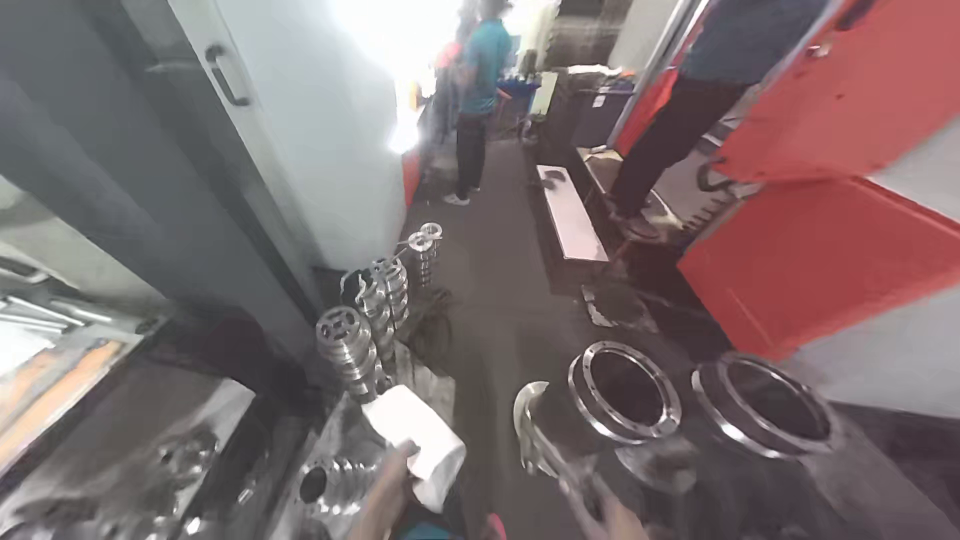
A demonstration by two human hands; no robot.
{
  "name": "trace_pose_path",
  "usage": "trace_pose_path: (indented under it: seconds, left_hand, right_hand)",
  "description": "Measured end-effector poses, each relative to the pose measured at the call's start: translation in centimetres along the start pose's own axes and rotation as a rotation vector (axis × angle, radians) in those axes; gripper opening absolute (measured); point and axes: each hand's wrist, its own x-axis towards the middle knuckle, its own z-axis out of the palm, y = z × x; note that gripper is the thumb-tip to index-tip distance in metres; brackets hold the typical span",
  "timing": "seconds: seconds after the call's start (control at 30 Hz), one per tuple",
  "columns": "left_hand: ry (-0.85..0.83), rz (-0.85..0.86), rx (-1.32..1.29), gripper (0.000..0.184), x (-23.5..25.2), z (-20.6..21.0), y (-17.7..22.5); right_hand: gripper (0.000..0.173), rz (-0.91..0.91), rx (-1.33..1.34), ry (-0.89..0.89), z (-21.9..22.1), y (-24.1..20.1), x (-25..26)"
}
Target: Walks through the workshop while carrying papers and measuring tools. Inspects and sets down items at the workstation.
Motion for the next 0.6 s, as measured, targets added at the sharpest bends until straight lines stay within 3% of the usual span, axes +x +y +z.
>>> trace_pose_path:
  seconds: [0.17,0.3,0.47,0.6]
  left_hand:
    - [0.005,0.111,-0.063,0.027,6.3,10.6,10.5]
    - [0.003,0.157,-0.063,0.035,16.0,17.7,17.5]
    - [-0.033,0.128,0.085,0.051,26.1,25.5,28.3]
    - [-0.098,0.132,0.273,0.050,31.7,31.6,39.0]
  right_hand:
    - [0.071,-0.258,-0.213,0.299,-10.1,-7.7,14.7]
    - [0.082,-0.478,-0.311,0.560,-14.6,-13.8,27.7]
    - [0.086,-0.574,-0.298,0.606,-18.5,-21.8,40.8]
    - [0.080,-0.593,-0.286,0.609,-22.7,-26.9,48.9]
